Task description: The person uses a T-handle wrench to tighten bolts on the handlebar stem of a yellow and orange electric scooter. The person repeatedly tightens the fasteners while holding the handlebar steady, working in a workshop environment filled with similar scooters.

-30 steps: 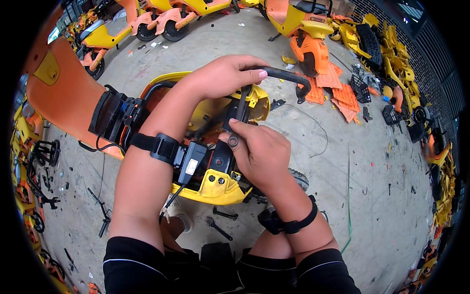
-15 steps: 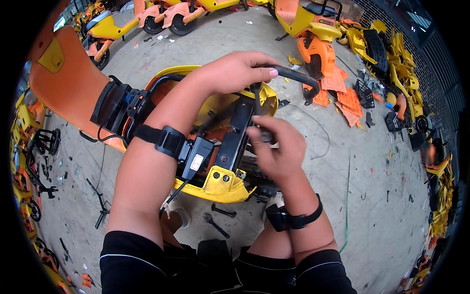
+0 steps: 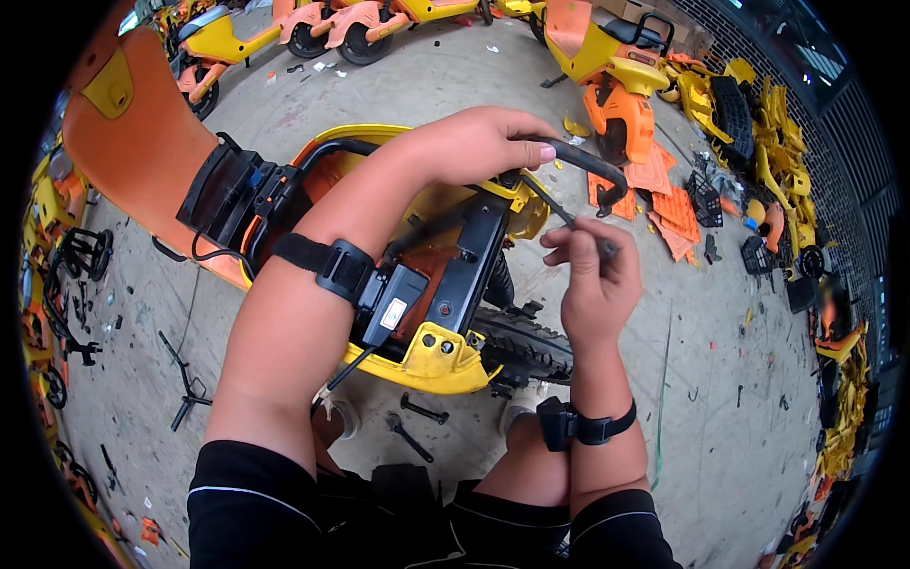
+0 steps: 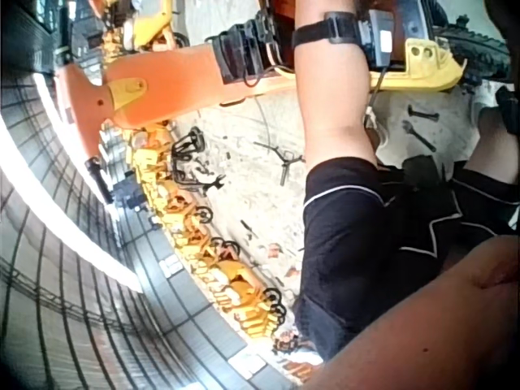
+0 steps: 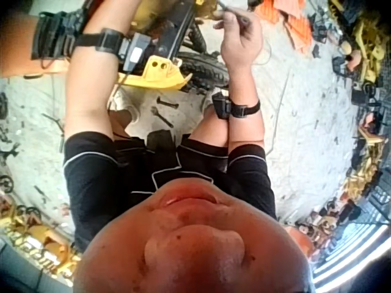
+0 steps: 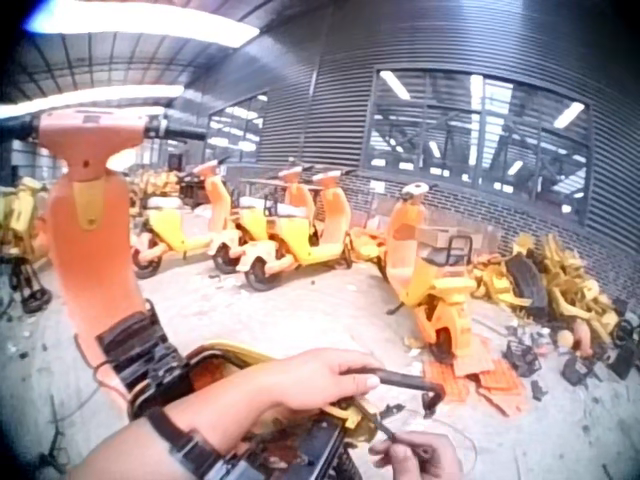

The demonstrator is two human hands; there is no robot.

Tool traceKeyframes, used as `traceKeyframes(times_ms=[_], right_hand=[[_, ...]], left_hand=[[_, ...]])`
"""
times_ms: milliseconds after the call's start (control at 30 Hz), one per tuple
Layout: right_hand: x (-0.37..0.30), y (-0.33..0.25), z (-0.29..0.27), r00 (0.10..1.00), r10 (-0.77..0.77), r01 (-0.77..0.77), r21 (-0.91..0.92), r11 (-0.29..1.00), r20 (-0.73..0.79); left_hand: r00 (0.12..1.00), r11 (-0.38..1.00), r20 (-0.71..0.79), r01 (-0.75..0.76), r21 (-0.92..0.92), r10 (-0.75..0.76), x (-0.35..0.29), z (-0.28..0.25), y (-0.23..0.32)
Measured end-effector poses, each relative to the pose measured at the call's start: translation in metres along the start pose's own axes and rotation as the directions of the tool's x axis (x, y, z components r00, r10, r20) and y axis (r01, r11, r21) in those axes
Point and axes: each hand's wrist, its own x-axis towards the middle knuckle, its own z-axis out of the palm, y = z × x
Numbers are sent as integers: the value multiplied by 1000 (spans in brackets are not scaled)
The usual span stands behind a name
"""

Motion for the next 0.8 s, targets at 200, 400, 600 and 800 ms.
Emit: traceKeyframes(times_ms=[200, 400, 600, 800], right_hand=[[-3, -20, 15, 904, -339, 427, -487, 762, 262], [-9, -14, 8, 935, -278, 350, -459, 817, 218], [24, 17, -15, 953, 298, -258, 371, 892, -54], [23, 16, -15, 979, 165, -121, 312, 942, -120]], left_hand=[[1000, 1000, 6, -8, 10, 8, 2, 0, -3], [1000, 999, 4, -13, 29, 13, 2, 0, -4], [1000, 999, 3, -14, 36, 14, 2, 0, -2], [1000, 1000, -4, 1, 1, -1, 3, 1, -4]])
